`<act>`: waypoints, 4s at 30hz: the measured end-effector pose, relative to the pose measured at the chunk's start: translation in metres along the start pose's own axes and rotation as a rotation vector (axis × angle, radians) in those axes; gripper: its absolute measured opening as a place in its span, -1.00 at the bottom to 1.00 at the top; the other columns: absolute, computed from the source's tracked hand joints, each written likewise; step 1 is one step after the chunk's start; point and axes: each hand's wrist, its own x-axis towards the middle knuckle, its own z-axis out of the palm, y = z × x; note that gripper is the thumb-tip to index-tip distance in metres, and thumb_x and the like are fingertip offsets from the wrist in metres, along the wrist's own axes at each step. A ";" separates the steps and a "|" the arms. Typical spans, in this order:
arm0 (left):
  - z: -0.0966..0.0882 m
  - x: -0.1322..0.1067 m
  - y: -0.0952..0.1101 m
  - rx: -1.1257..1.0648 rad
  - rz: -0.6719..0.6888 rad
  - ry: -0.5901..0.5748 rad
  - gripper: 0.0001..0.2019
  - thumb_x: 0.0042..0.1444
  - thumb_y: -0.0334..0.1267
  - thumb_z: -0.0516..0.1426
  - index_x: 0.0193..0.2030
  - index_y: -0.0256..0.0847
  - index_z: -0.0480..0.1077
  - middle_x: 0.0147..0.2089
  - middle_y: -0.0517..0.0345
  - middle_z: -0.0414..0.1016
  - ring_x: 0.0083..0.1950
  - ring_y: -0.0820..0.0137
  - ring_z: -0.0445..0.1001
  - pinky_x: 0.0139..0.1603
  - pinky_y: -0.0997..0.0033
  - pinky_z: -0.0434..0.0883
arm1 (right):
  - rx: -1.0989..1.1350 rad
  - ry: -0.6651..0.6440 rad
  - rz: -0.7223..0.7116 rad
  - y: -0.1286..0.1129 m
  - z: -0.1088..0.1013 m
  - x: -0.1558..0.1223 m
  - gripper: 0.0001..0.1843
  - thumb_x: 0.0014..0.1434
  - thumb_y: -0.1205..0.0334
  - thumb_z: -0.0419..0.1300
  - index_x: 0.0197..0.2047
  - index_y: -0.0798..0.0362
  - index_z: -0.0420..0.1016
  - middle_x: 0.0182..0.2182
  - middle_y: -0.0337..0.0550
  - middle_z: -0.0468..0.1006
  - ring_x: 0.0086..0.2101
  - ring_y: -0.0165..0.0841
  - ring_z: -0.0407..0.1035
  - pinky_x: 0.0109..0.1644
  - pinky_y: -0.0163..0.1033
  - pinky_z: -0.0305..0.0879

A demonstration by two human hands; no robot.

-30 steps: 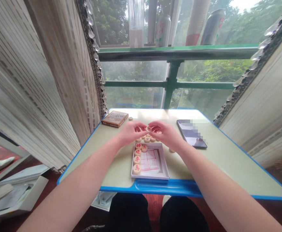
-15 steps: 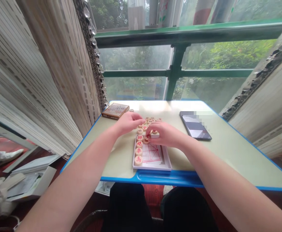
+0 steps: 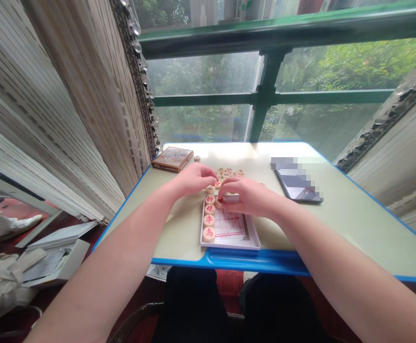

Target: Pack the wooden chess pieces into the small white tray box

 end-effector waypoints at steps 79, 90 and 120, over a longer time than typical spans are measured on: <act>0.000 -0.005 0.015 -0.554 0.001 -0.028 -0.70 -0.15 -0.21 0.32 -0.25 -0.29 0.50 -0.30 0.08 0.57 -0.31 0.41 0.48 -0.27 0.43 0.34 | -0.022 0.369 0.067 0.005 -0.006 -0.001 -0.83 0.07 0.26 0.23 -0.21 0.05 0.49 -0.30 -0.12 0.52 -0.30 -0.36 0.39 -0.21 -0.26 0.31; -0.009 -0.003 0.006 -0.361 -0.071 -0.001 -0.83 -0.11 -0.26 0.23 -0.38 -0.32 0.45 -0.54 0.21 0.40 -0.55 0.53 0.32 -0.50 0.48 0.25 | -0.138 -0.125 -0.002 -0.029 -0.009 -0.012 -0.91 0.01 0.22 0.24 -0.41 0.05 0.55 -0.46 -0.19 0.55 -0.43 -0.40 0.34 -0.35 -0.32 0.16; -0.008 0.001 -0.004 -0.178 -0.009 0.025 -0.79 -0.09 -0.18 0.19 -0.36 -0.28 0.49 -0.44 0.16 0.49 -0.44 0.47 0.35 -0.44 0.47 0.24 | -0.204 -0.102 -0.032 -0.030 0.002 -0.011 -0.88 0.00 0.42 0.21 -0.41 0.07 0.57 -0.46 -0.18 0.49 -0.43 -0.40 0.29 -0.36 -0.31 0.16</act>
